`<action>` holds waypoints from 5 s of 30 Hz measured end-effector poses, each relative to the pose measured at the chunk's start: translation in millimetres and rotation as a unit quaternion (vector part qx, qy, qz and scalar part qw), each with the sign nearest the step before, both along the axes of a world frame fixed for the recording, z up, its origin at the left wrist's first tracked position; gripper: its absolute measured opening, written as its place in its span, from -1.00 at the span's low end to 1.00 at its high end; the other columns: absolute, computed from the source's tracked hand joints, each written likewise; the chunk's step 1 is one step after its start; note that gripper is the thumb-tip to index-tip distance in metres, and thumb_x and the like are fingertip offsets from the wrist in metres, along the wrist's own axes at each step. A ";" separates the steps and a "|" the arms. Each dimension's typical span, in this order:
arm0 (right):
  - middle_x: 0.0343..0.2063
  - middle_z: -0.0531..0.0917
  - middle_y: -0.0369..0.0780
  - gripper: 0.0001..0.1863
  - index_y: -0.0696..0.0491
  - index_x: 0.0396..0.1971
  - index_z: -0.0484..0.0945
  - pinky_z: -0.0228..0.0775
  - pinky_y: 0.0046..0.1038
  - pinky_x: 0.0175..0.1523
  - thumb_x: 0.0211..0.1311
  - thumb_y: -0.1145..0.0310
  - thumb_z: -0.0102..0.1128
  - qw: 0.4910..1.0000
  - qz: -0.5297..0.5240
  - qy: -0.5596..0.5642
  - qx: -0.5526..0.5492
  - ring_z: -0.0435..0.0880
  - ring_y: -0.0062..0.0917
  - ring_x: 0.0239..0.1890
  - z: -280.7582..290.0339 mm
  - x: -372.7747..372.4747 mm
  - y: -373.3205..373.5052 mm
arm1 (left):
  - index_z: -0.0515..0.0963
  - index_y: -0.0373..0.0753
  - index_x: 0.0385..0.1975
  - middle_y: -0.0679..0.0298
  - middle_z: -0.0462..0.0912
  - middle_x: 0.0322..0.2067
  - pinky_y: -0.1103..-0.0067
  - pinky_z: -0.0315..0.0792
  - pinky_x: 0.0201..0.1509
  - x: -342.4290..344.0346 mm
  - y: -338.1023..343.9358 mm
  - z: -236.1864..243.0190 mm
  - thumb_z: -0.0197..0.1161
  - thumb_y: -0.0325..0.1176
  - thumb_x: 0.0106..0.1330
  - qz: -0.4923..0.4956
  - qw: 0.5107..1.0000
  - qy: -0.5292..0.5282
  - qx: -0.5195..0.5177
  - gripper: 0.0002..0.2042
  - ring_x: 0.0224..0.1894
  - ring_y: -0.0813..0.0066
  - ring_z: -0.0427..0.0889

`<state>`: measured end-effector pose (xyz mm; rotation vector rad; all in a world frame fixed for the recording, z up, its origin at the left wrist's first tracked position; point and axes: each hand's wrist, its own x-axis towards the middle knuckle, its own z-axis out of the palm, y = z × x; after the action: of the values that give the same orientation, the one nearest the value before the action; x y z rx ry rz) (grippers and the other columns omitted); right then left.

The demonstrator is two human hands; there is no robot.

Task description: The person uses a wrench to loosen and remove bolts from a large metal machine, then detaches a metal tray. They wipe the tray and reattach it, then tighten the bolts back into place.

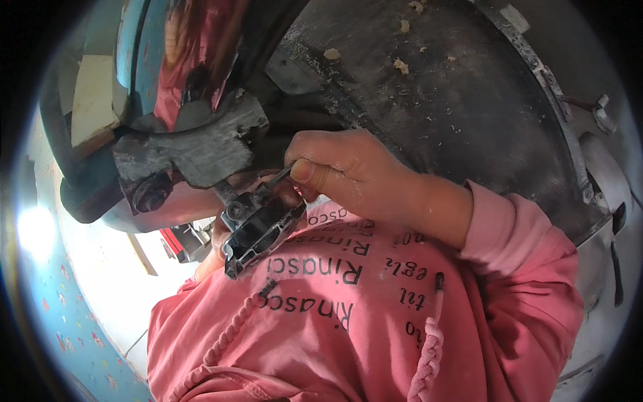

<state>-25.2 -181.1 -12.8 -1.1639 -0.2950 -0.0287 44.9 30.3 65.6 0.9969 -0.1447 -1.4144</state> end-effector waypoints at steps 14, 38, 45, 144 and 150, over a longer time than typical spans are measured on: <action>-0.58 0.44 -0.41 -0.50 0.06 -0.48 0.47 0.13 -0.67 -0.47 0.39 -0.05 -0.22 0.979 0.008 0.173 0.111 0.29 -0.80 -0.53 12.1 -17.4 20.9 | 0.15 -0.54 0.21 -0.01 0.30 0.18 0.39 0.06 0.32 -9.5 -0.3 14.5 0.39 -0.15 0.07 0.052 0.998 -0.027 -0.020 -0.19 0.23 0.22 0.28; -0.62 0.50 -0.37 -0.43 0.00 -0.52 0.50 0.18 -0.67 -0.56 0.32 -0.20 -0.22 0.857 -0.065 0.503 0.097 0.40 -0.75 -0.62 61.2 -18.8 19.5 | 0.37 -0.42 -0.03 0.28 0.50 -0.14 0.60 0.38 0.00 -15.9 -7.4 27.3 0.36 -0.43 0.13 0.051 0.998 -0.015 -0.031 -0.56 -0.08 0.61 0.44; -0.77 0.28 -0.40 -0.45 -0.07 -0.68 0.35 -0.04 -0.61 -0.66 0.34 -0.17 -0.25 0.862 -0.014 0.506 -0.001 0.20 -0.70 -0.76 70.0 -18.5 13.5 | 0.34 -0.44 0.04 0.24 0.49 -0.10 0.58 0.39 0.03 -14.9 -10.4 33.3 0.33 -0.45 0.13 0.055 0.998 0.008 -0.014 -0.52 -0.07 0.56 0.47; 0.24 0.22 -0.05 -0.27 0.21 0.23 0.07 -0.12 -0.26 0.36 0.24 0.00 -0.03 0.519 -0.681 -0.311 -0.412 0.19 -0.31 0.27 108.4 -466.3 58.4 | 0.41 -0.28 -0.01 0.05 0.39 0.07 0.40 0.20 0.14 -430.4 -164.9 28.7 -0.10 0.29 0.24 -0.123 0.972 -0.009 -0.202 -0.32 0.08 0.15 0.36; 0.16 0.36 -0.02 -0.43 0.06 0.11 0.39 0.05 -0.22 0.30 0.05 0.24 0.21 0.573 -0.670 0.290 -0.373 0.24 -0.20 0.26 -68.4 -475.2 104.5 | 0.26 -0.32 0.20 0.10 0.57 -0.08 0.40 0.17 0.24 -292.0 35.3 -2.5 -0.13 -0.09 0.38 -0.157 0.911 -0.297 -0.241 -0.49 0.11 0.30 0.45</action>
<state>-500.4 -76.6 -81.2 -1.9079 1.3842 -0.9284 -247.1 65.6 63.1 0.9777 -1.0960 -1.2214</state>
